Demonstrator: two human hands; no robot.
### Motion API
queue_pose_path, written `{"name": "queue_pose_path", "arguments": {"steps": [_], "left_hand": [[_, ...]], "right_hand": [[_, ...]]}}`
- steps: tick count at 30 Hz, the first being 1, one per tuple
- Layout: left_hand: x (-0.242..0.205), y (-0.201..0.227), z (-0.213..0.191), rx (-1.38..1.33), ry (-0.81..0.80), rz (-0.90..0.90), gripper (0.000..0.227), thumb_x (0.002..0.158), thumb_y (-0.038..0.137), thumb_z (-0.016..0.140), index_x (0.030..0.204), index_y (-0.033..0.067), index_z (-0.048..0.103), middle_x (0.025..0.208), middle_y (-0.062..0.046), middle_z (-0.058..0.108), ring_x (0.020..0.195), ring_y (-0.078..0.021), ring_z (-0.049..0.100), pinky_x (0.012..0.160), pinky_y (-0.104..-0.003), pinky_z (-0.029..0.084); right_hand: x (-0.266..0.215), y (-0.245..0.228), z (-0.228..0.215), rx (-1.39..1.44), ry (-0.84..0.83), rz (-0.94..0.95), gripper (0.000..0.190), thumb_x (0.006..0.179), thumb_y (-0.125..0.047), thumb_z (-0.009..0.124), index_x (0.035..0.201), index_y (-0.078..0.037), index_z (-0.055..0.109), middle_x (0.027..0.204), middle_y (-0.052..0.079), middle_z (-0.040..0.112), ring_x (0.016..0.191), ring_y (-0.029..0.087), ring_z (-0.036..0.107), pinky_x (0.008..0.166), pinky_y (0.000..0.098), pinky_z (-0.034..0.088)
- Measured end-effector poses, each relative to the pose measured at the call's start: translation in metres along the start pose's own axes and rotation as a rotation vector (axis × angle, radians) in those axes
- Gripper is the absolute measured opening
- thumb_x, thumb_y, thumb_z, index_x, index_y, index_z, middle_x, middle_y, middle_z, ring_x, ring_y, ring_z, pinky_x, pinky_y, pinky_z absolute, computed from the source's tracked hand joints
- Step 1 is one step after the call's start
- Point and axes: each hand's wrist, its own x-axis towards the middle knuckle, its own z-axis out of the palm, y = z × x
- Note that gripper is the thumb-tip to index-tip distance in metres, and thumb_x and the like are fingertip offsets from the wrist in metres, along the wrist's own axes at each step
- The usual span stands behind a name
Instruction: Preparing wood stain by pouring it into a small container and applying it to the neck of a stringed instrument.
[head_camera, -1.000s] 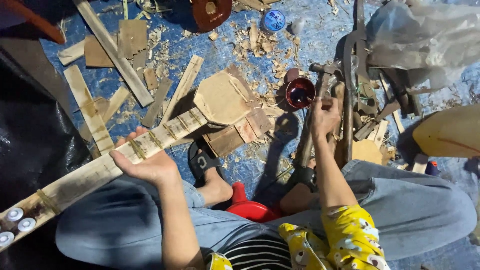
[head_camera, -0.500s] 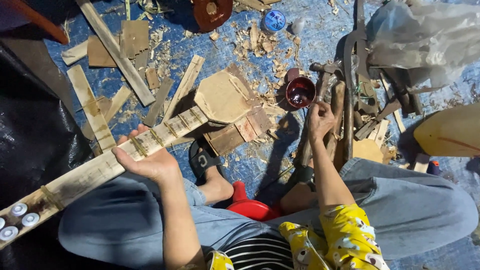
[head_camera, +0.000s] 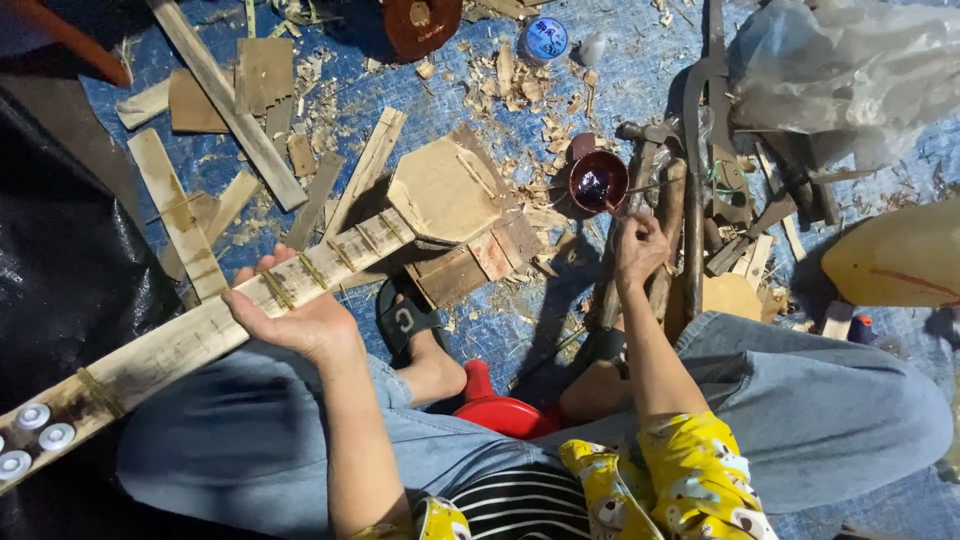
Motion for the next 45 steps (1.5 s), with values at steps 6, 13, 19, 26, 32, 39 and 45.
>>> {"name": "queue_pose_path", "arguments": {"steps": [6,13,19,26,32,39,45], "left_hand": [[-0.003,0.002,0.003,0.021,-0.002,0.0,0.044,0.087,0.051,0.073,0.11,0.0166,0.057,0.097,-0.008,0.067,0.105,-0.029,0.071,0.111,-0.049,0.051],[-0.001,0.001,0.0,0.007,0.007,0.005,0.042,0.086,0.049,0.073,0.109,0.0164,0.059,0.096,-0.008,0.068,0.104,-0.029,0.071,0.108,-0.047,0.053],[-0.006,0.003,0.006,0.004,-0.004,-0.001,0.04,0.087,0.048,0.072,0.109,0.0161,0.06,0.096,-0.007,0.068,0.104,-0.0279,0.071,0.108,-0.046,0.054],[-0.01,0.004,0.01,0.02,-0.044,-0.011,0.04,0.089,0.049,0.072,0.112,0.0173,0.063,0.099,-0.008,0.068,0.11,-0.0284,0.069,0.113,-0.047,0.051],[-0.006,0.007,0.01,-0.01,-0.071,-0.038,0.041,0.09,0.045,0.07,0.113,0.013,0.063,0.105,-0.013,0.069,0.113,-0.0318,0.068,0.112,-0.047,0.051],[-0.004,0.027,0.014,0.05,-0.205,-0.004,0.053,0.089,0.055,0.071,0.12,0.0128,0.061,0.119,-0.017,0.067,0.124,-0.0346,0.063,0.117,-0.051,0.044],[-0.01,0.03,0.019,0.043,-0.243,-0.009,0.049,0.091,0.05,0.071,0.121,0.0127,0.063,0.119,-0.017,0.067,0.124,-0.0339,0.064,0.116,-0.049,0.046]], "right_hand": [[-0.004,-0.007,0.003,0.072,-0.054,0.004,0.012,0.089,-0.029,0.072,0.094,-0.024,0.081,0.073,0.015,0.073,0.078,0.04,0.072,0.069,0.0468,0.054],[-0.006,-0.012,0.005,0.116,-0.073,0.034,0.013,0.088,-0.026,0.072,0.094,-0.022,0.082,0.082,0.014,0.075,0.08,0.037,0.072,0.071,0.0448,0.055],[-0.005,-0.001,0.012,0.111,-0.073,0.132,0.012,0.085,-0.028,0.074,0.091,-0.027,0.083,0.075,0.009,0.074,0.077,0.031,0.072,0.073,0.0446,0.053],[-0.008,-0.003,0.013,0.118,-0.122,0.199,0.014,0.084,-0.031,0.075,0.095,-0.026,0.083,0.074,0.008,0.074,0.082,0.028,0.073,0.078,0.0437,0.053],[-0.001,0.007,0.008,-0.083,-0.189,0.313,0.014,0.084,-0.046,0.076,0.096,-0.04,0.081,0.081,0.004,0.076,0.094,0.034,0.071,0.083,0.048,0.055],[-0.004,0.002,0.006,-0.133,-0.387,0.288,0.023,0.093,-0.039,0.066,0.113,-0.034,0.078,0.102,0.012,0.077,0.108,0.039,0.069,0.093,0.054,0.051],[-0.013,-0.001,0.002,-0.124,-0.481,0.192,0.026,0.101,-0.038,0.059,0.12,-0.031,0.075,0.121,0.01,0.073,0.114,0.041,0.065,0.098,0.0562,0.05]]}}
